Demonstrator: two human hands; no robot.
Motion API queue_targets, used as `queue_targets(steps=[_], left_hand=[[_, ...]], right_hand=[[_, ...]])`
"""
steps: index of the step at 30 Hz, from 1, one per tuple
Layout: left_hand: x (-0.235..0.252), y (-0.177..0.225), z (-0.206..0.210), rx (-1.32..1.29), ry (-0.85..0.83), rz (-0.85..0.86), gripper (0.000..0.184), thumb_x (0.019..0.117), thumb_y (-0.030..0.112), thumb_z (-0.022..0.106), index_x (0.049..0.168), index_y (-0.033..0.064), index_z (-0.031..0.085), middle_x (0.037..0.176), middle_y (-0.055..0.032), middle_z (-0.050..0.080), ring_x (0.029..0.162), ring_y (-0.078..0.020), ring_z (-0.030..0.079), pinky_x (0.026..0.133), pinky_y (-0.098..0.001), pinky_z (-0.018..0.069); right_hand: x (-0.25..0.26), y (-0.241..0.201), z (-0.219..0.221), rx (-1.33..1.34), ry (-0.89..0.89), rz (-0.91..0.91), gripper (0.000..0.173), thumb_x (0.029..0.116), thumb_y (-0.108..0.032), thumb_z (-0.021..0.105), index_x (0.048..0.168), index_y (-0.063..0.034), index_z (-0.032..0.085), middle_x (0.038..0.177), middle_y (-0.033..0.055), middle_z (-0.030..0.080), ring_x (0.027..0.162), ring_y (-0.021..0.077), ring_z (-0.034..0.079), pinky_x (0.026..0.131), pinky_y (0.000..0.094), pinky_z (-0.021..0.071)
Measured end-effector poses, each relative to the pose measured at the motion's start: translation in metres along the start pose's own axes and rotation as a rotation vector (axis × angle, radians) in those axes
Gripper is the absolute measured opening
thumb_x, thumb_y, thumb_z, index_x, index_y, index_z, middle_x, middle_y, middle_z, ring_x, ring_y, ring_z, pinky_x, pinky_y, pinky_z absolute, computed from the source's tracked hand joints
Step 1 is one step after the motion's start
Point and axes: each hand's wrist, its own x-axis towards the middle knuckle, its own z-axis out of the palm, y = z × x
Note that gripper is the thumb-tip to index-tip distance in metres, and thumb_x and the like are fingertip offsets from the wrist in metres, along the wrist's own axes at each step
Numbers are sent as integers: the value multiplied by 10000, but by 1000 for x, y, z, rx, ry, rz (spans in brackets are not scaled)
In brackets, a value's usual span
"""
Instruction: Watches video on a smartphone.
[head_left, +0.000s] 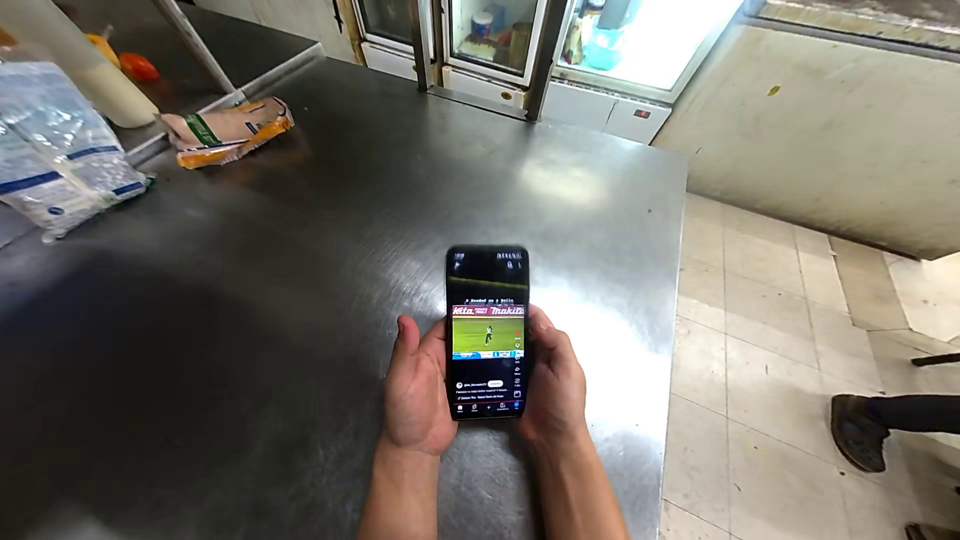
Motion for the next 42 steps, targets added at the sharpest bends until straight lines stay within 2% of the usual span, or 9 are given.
queue_targets(steps=[42], left_hand=[[-1,0,1,20,40,-3,886,847,824,475,1416,149,553,1305,-140,654,1194,-267,647,1001,-492,535]], right_hand=[[0,0,0,4,10,-2,468,1045,-387,270,1166,-148,654,991,87,713,867,160,708,734,359,605]])
